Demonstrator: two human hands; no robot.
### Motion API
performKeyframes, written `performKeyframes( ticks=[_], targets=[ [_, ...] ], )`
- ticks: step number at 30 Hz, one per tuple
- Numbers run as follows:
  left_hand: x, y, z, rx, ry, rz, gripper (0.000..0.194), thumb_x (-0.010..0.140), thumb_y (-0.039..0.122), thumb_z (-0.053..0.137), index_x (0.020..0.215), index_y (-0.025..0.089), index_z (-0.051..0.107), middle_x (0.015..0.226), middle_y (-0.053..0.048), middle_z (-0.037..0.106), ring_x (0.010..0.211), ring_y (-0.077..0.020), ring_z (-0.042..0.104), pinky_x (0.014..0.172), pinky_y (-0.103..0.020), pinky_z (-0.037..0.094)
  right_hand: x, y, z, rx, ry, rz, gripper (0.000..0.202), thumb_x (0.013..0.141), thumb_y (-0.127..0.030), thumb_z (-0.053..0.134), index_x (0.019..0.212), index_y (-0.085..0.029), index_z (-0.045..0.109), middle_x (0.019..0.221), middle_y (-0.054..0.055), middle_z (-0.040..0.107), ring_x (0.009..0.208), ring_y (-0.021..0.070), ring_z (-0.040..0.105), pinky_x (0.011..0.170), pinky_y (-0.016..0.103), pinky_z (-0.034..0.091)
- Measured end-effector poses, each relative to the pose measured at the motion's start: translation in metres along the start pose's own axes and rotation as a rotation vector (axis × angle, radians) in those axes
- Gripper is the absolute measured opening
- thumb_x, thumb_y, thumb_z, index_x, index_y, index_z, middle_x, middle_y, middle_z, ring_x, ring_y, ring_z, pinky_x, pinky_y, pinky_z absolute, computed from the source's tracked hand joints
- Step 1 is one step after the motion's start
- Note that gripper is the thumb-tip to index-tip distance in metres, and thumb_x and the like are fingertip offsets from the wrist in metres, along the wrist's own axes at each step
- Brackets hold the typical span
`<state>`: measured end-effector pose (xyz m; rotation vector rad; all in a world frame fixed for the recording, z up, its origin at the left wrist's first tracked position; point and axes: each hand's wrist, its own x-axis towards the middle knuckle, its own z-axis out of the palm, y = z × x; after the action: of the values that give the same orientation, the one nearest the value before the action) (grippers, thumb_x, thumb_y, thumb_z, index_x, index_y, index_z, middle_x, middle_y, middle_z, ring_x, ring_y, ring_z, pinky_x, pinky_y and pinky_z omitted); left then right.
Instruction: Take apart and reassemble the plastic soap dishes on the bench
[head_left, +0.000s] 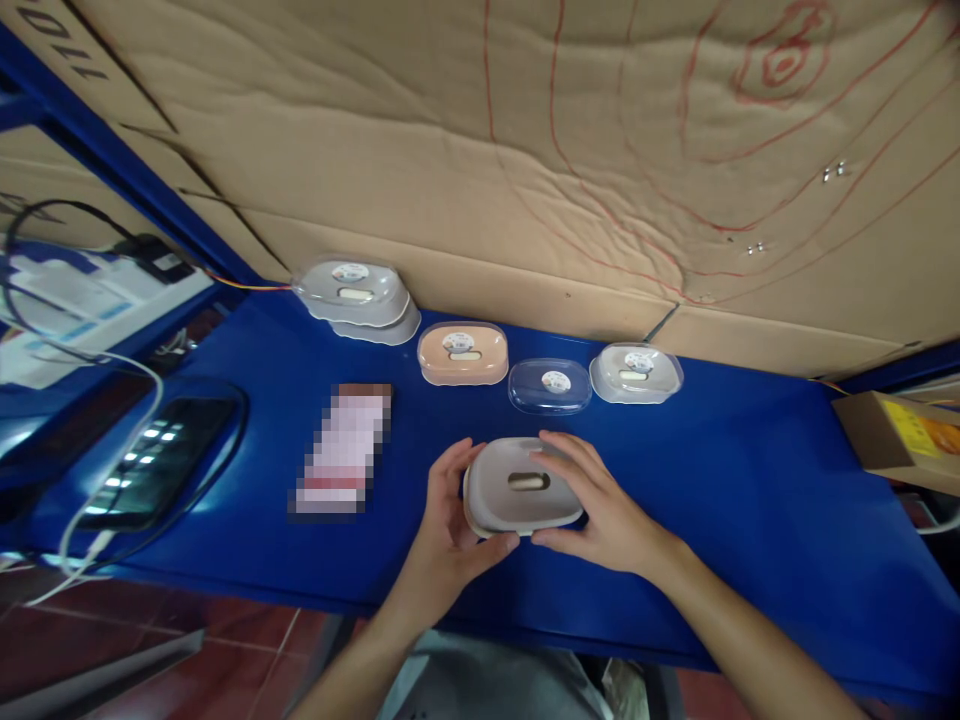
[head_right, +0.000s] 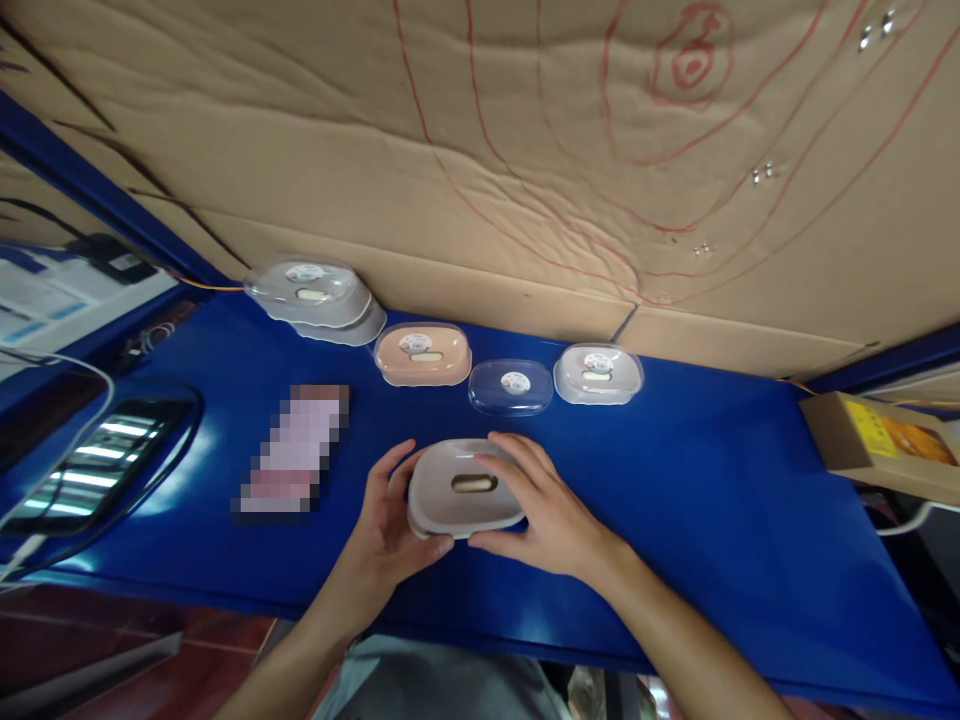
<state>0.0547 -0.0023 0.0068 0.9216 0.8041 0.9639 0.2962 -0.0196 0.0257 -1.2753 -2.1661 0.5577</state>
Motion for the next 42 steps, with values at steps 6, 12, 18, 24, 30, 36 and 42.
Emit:
performKeyframes(
  ticks=[6, 12, 18, 24, 30, 36, 42],
  targets=[
    [0.002, 0.015, 0.01, -0.254, 0.101, -0.203, 0.088, 0.083, 0.041, 0.088, 0.156, 0.04, 0.039, 0.149, -0.007, 0.06, 0.134, -0.0303, 0.062, 0.107, -0.041, 0.056, 0.0, 0.0, 0.004, -0.037, 0.008, 0.006, 0.081, 0.093, -0.05, 0.077, 0.161, -0.029, 0.038, 0.169, 0.016, 0.038, 0.156, 0.0371, 0.036, 0.122, 0.06, 0.042],
    [0.015, 0.028, 0.007, -0.285, 0.176, -0.342, 0.066, 0.081, 0.032, 0.088, 0.141, 0.024, 0.063, 0.137, -0.008, 0.073, 0.131, -0.0318, 0.066, 0.102, -0.036, 0.058, 0.004, 0.013, -0.003, 0.058, -0.023, 0.005, 0.083, 0.101, -0.067, 0.056, 0.168, -0.029, 0.025, 0.176, 0.012, 0.025, 0.162, 0.0343, 0.025, 0.128, 0.058, 0.034],
    [0.014, 0.039, -0.018, -0.315, 0.196, -0.347, 0.058, 0.082, 0.028, 0.085, 0.137, 0.022, 0.068, 0.133, -0.011, 0.075, 0.126, -0.0357, 0.069, 0.102, -0.046, 0.06, 0.016, 0.04, -0.008, -0.254, 0.117, 0.205, 0.066, 0.112, -0.044, 0.043, 0.17, -0.032, 0.014, 0.174, 0.011, 0.032, 0.163, 0.0323, 0.024, 0.129, 0.065, 0.025],
    [0.0, 0.038, -0.024, -0.311, 0.275, -0.37, 0.063, 0.079, 0.028, 0.09, 0.137, 0.021, 0.068, 0.132, -0.012, 0.076, 0.124, -0.0367, 0.07, 0.093, -0.042, 0.064, 0.012, 0.037, -0.002, -0.371, 0.148, 0.157, 0.064, 0.1, -0.047, 0.067, 0.156, -0.028, 0.043, 0.151, 0.016, 0.055, 0.151, 0.0374, 0.043, 0.122, 0.064, 0.035],
    [-0.004, 0.038, -0.019, -0.29, 0.245, -0.427, 0.059, 0.077, 0.034, 0.093, 0.13, 0.022, 0.072, 0.126, -0.009, 0.078, 0.117, -0.033, 0.073, 0.085, -0.035, 0.064, 0.013, 0.038, -0.001, -0.227, 0.254, 0.273, 0.057, 0.098, -0.048, 0.07, 0.149, -0.028, 0.051, 0.158, 0.016, 0.049, 0.148, 0.0378, 0.047, 0.119, 0.062, 0.041],
    [0.022, 0.041, -0.007, -0.275, 0.084, -0.409, 0.053, 0.089, 0.049, 0.082, 0.132, 0.019, 0.071, 0.127, -0.012, 0.076, 0.112, -0.0298, 0.072, 0.089, -0.039, 0.062, 0.007, 0.015, -0.01, 0.084, 0.238, 0.173, 0.057, 0.099, -0.047, 0.069, 0.151, -0.032, 0.05, 0.152, 0.012, 0.056, 0.141, 0.0326, 0.056, 0.115, 0.051, 0.051],
    [0.059, 0.055, 0.016, -0.196, -0.093, -0.356, 0.056, 0.095, 0.062, 0.07, 0.13, 0.019, 0.071, 0.13, -0.014, 0.075, 0.12, -0.0332, 0.07, 0.093, -0.042, 0.059, 0.005, 0.0, -0.004, -0.066, 0.204, 0.092, 0.064, 0.097, -0.043, 0.072, 0.155, -0.035, 0.047, 0.159, 0.013, 0.045, 0.149, 0.0369, 0.047, 0.118, 0.058, 0.048]
  ],
)
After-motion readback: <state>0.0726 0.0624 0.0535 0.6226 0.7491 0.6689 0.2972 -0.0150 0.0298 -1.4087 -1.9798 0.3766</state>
